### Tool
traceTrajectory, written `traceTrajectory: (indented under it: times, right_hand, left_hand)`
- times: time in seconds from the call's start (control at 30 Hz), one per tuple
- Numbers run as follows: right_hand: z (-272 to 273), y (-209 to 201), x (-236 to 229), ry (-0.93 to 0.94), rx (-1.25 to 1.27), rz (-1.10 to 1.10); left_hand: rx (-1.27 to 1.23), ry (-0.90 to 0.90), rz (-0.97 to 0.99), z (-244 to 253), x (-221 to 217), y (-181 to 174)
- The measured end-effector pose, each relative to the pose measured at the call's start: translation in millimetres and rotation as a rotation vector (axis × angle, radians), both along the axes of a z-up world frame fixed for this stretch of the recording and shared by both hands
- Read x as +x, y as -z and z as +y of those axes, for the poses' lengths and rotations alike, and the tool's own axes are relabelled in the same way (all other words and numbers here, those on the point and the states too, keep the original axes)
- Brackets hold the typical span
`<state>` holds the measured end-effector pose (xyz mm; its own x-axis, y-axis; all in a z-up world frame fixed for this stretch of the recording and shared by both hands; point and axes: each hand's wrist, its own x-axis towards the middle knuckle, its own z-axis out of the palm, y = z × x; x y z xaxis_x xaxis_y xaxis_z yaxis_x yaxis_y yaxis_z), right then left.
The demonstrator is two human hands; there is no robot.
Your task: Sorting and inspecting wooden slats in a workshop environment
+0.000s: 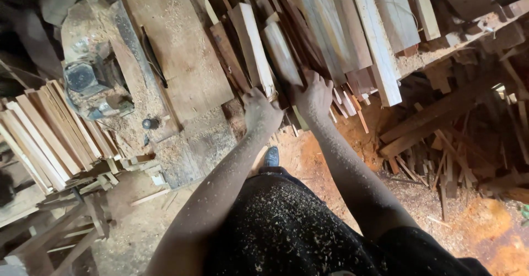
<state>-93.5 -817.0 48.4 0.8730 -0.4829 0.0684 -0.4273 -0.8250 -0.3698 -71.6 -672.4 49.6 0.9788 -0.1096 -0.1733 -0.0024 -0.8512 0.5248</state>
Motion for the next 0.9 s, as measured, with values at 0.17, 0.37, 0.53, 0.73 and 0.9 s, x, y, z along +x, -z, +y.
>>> traceTrajectory:
  times: [0.17,0.37,0.53,0.73,0.9]
  right_hand:
    - [17.4,4.6,-4.1,0.044,0.002,0.037]
    - [20.5,20.2,-11.2,-0.069,-0.167,-0.035]
    - [13.9,37.0,-9.0,-0.145,-0.256,-0.129]
    - [15.5,64.2,17.3,-0.081,-0.334,0.151]
    - [9.9,51.8,21.9,-0.077,-0.133,0.054]
  left_hand:
    - [0.148,0.055,0.082,24.4,5.4,-19.3]
    - [-0.094,-0.023,0.176,31.3,10.8,-26.2]
    - [-0.054,-0.020,0.122,28.8,8.7,-13.8]
    - [-0.084,0.004,0.095,30.0,11.1,-12.1]
    - [-0.134,0.043,0.166,30.7,9.9,-26.7]
